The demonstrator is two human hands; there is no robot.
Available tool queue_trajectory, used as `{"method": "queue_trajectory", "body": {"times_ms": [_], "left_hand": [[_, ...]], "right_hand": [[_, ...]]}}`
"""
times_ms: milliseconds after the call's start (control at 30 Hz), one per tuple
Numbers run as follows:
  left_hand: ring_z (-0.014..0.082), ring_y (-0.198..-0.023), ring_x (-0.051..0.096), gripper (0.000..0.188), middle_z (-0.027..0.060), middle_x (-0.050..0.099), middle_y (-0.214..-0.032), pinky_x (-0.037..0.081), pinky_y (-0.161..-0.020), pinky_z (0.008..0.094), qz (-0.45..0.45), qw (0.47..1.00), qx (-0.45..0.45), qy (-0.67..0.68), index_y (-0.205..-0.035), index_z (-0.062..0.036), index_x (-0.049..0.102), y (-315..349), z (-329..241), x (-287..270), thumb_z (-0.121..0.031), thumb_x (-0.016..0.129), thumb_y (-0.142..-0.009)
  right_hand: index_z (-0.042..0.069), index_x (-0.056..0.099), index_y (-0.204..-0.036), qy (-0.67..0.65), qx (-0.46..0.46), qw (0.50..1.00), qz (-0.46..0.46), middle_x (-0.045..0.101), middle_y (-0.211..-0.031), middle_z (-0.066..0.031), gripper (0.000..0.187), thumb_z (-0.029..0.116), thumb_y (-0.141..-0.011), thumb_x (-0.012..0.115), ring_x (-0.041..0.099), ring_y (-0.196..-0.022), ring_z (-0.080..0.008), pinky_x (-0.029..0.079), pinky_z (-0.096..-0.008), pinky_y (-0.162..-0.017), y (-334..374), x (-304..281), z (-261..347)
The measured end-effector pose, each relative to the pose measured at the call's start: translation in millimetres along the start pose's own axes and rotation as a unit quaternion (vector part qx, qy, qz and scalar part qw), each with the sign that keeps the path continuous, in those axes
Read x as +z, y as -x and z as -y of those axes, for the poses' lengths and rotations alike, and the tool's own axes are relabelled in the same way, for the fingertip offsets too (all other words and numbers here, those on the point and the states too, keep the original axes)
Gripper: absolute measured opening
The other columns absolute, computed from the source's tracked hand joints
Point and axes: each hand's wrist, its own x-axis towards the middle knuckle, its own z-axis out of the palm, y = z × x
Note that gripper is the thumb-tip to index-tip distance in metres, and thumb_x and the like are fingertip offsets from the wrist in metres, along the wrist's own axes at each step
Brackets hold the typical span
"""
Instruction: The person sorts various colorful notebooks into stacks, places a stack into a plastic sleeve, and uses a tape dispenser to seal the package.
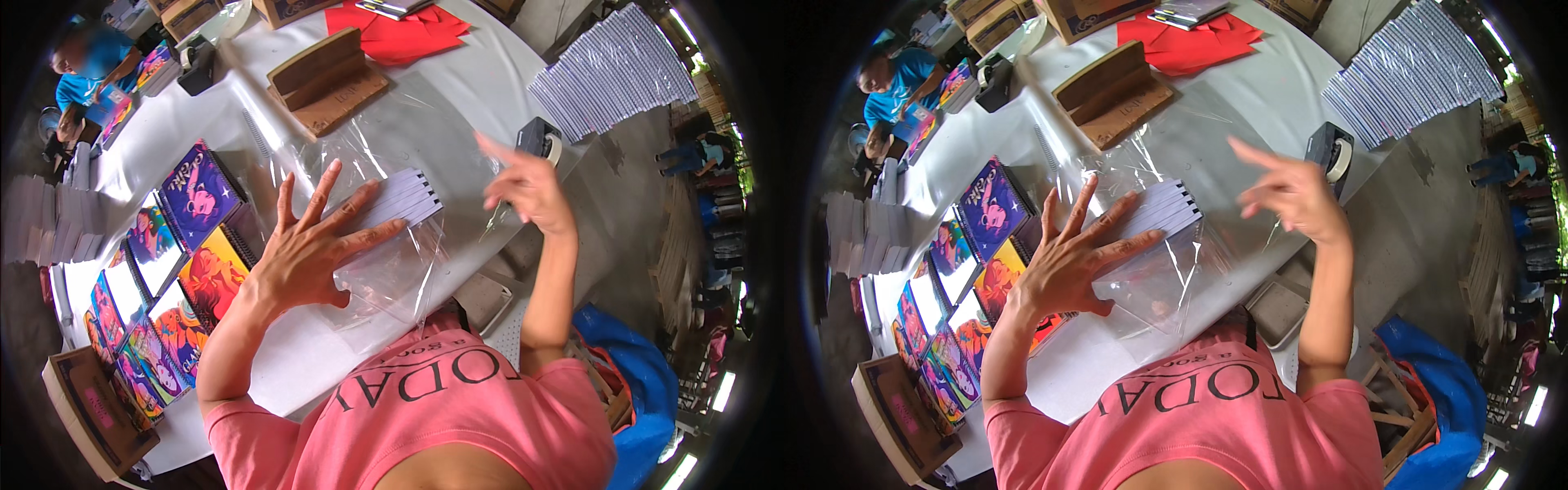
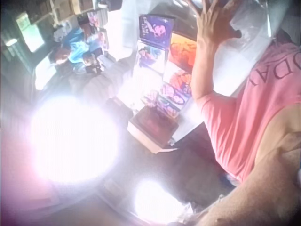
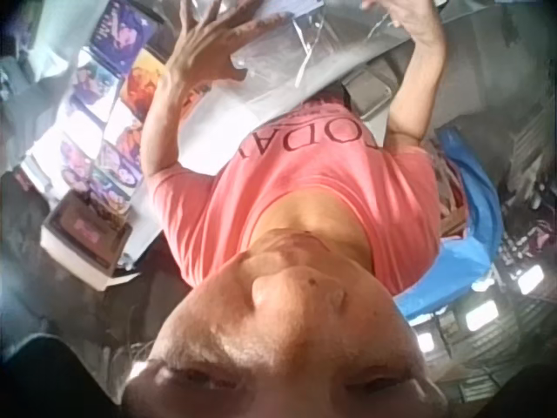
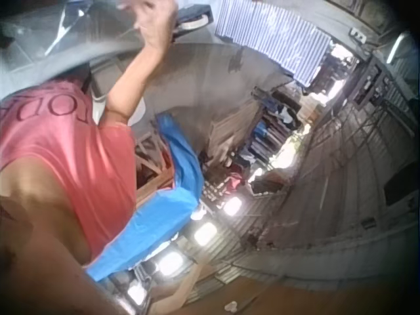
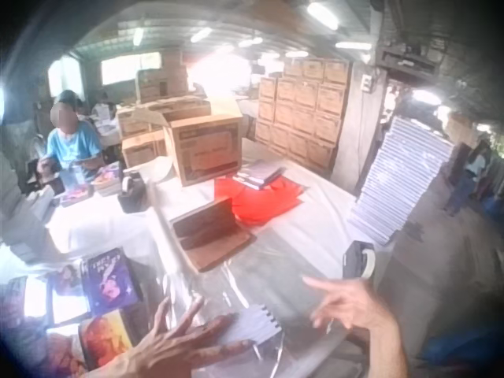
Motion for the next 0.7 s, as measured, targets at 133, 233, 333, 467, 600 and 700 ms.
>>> {"method": "queue_trajectory", "body": {"times_ms": [133, 233, 333, 467, 600, 700], "left_hand": [[0.0350, -0.140, 0.000, 0.118, -0.0013, 0.019, -0.151, 0.001, -0.104, 0.0698, 0.006, 1.000, 0.006, -0.013, -0.137, -0.0512, 0.027, -5.0, 2.0, -3.9, -0.029, 0.086, -0.038], [0.0368, -0.140, -0.001, 0.119, 0.0014, 0.016, -0.152, 0.001, -0.103, 0.0707, 0.001, 1.000, 0.015, -0.017, -0.137, -0.0505, 0.025, -6.1, 2.5, -2.2, -0.029, 0.086, -0.037], [0.0380, -0.140, -0.002, 0.122, 0.0038, 0.014, -0.153, 0.001, -0.103, 0.0708, 0.002, 1.000, -0.003, -0.002, -0.139, -0.0491, 0.023, -1.4, 2.5, 1.1, -0.027, 0.086, -0.037], [0.0374, -0.140, -0.004, 0.123, 0.0053, 0.012, -0.153, 0.000, -0.103, 0.0702, -0.006, 0.999, 0.011, 0.032, -0.140, -0.0454, 0.024, -1.3, 6.6, 5.6, -0.025, 0.086, -0.036], [0.0373, -0.140, -0.004, 0.102, 0.0060, 0.015, -0.153, 0.000, -0.101, 0.0723, 0.009, 0.996, 0.024, 0.084, -0.136, -0.0370, 0.041, -1.1, 5.7, 3.4, -0.027, 0.084, -0.044], [0.0368, -0.140, -0.004, 0.076, 0.0032, 0.019, -0.152, 0.001, -0.101, 0.0719, -0.112, 0.983, 0.025, 0.140, -0.128, -0.0336, 0.051, -7.7, 4.2, 20.5, -0.029, 0.080, -0.058]], "right_hand": [[0.010, 0.011, -0.146, 0.112, -0.051, 0.961, 0.248, 0.066, -0.070, -0.0096, 0.099, 0.017, -0.072, 0.075, 0.062, -0.057, -0.0139, 0.048, -0.0254, -0.052, -62.1, 57.6, 75.9], [0.012, 0.018, -0.145, 0.535, -0.131, 0.833, 0.057, 0.066, -0.070, -0.0123, 0.104, 0.027, -0.064, 0.081, 0.066, -0.065, -0.0261, 0.051, -0.0350, -0.059, -75.4, 88.0, 77.7], [0.025, 0.023, -0.143, 0.514, 0.015, 0.850, 0.112, 0.064, -0.098, -0.0142, 0.107, 0.023, -0.056, 0.084, 0.062, -0.095, -0.0306, 0.050, -0.0407, -0.079, -71.4, 40.7, 82.1], [0.037, 0.047, -0.131, 0.394, -0.365, 0.840, 0.080, 0.051, -0.129, -0.0015, 0.087, 0.015, -0.054, 0.082, 0.034, -0.128, -0.0229, 0.026, -0.0452, -0.103, -41.9, 45.6, -2.0], [0.021, 0.075, -0.083, 0.241, -0.535, 0.796, -0.145, 0.051, -0.127, -0.0094, 0.026, 0.020, -0.057, 0.078, 0.044, -0.119, -0.0257, 0.027, -0.0440, -0.102, -24.8, 102.7, -9.3], [0.022, 0.075, -0.080, 0.185, -0.509, 0.821, -0.179, 0.053, -0.126, -0.0084, 0.018, 0.025, -0.062, 0.077, 0.047, -0.117, -0.0248, 0.024, -0.0439, -0.102, -24.8, 101.7, 19.7]]}}
